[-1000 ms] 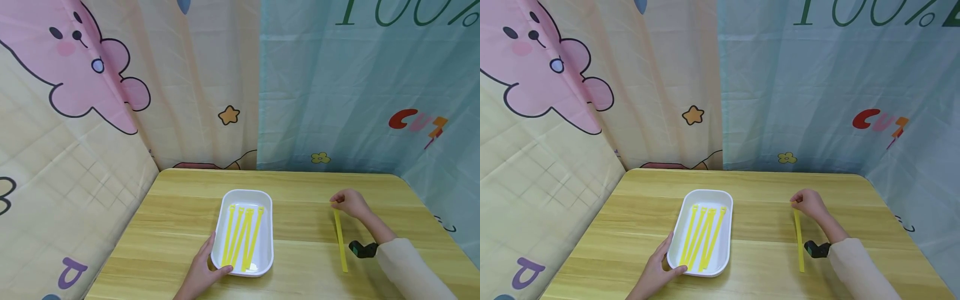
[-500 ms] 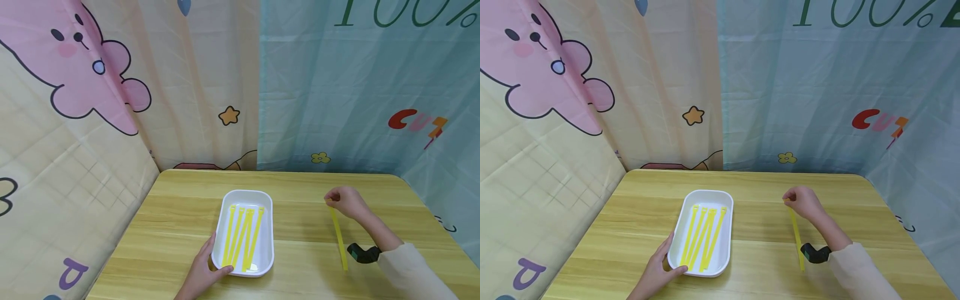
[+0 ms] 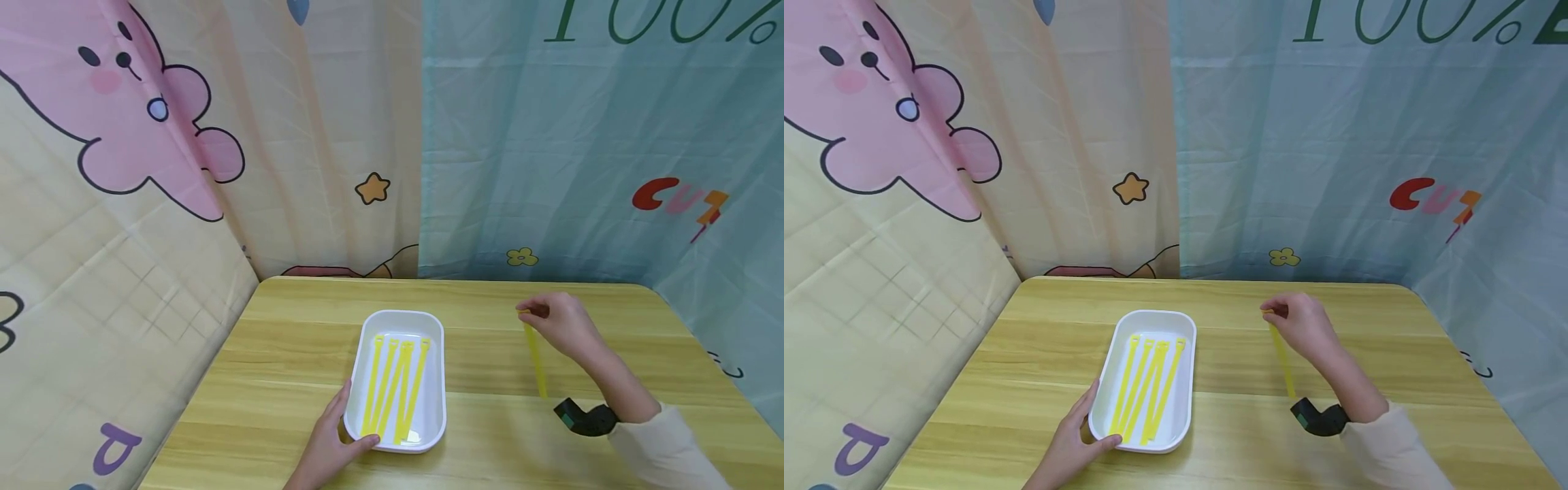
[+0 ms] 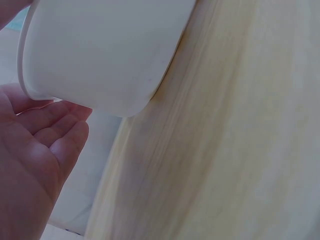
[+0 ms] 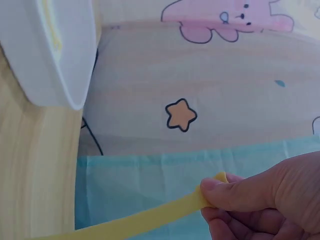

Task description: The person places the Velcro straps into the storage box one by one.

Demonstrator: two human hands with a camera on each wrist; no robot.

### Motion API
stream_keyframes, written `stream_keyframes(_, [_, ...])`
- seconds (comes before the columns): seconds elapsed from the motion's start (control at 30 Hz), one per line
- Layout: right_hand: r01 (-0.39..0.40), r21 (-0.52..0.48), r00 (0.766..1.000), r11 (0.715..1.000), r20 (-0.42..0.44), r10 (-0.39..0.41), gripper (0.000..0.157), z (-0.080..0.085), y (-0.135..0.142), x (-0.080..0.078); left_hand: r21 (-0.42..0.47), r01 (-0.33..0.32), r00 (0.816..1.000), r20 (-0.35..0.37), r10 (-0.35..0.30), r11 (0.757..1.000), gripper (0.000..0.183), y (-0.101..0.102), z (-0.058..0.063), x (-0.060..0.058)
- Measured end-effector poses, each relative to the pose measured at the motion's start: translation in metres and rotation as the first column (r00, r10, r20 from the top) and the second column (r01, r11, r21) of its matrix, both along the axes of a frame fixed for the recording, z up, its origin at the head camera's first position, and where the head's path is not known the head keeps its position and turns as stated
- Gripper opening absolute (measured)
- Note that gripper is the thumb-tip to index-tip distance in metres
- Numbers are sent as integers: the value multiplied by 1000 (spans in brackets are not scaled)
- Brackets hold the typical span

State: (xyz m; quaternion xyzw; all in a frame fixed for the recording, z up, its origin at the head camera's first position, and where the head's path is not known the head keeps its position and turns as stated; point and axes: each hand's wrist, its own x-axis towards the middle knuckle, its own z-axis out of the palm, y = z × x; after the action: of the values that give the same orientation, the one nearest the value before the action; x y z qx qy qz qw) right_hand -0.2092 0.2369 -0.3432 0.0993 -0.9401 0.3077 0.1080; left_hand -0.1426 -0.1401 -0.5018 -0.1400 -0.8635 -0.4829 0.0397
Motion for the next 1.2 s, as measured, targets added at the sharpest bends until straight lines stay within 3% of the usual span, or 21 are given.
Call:
stream_keyframes(0.33, [9,-107,994,994,-109,-21,13,13,-22,17,-11,-6,1000,-10,5,1000,99,0,-2,1])
stream_keyframes(0.57, [4,-205,968,979,-244,-55,11,20,-35,28,4,-4,1000,-6,4,1000,99,-1,-1,1])
stream_keyframes(0.8, [-92,-319,922,943,-384,-40,14,25,-52,31,1,-12,1000,-11,12,1000,99,-1,0,1])
stream_keyframes(1.2, [-265,-422,916,867,-392,89,13,11,-85,25,0,-6,1000,-2,6,1000,99,0,1,2])
